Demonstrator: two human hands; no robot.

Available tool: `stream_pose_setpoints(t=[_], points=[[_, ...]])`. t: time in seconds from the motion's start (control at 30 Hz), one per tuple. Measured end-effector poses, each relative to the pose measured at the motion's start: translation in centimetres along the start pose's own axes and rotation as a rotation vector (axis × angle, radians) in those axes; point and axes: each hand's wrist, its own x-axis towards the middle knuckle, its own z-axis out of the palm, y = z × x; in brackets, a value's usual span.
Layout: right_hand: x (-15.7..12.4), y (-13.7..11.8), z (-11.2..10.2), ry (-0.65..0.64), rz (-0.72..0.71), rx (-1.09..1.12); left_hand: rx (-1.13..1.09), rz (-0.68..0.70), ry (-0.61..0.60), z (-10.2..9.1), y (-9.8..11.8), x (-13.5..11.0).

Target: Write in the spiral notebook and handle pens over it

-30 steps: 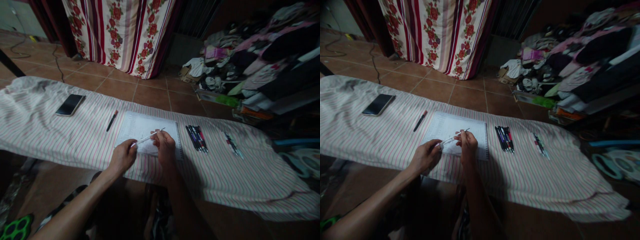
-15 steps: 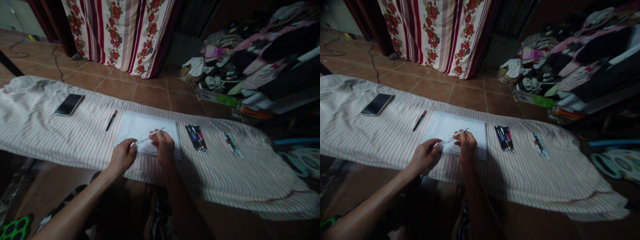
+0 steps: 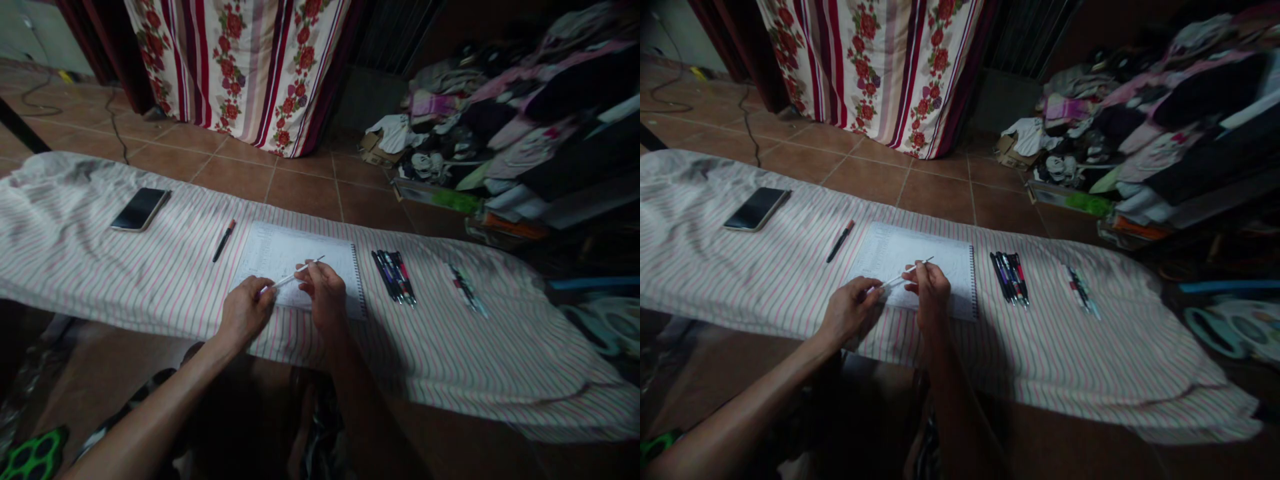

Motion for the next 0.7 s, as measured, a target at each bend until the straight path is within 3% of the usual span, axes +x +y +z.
stream_pose_setpoints(t=[0.7], points=[[-0.09, 0.37, 0.31, -0.054, 0.050, -0.020, -0.020, -0.024, 0.032, -0.19, 0.52, 0.23]])
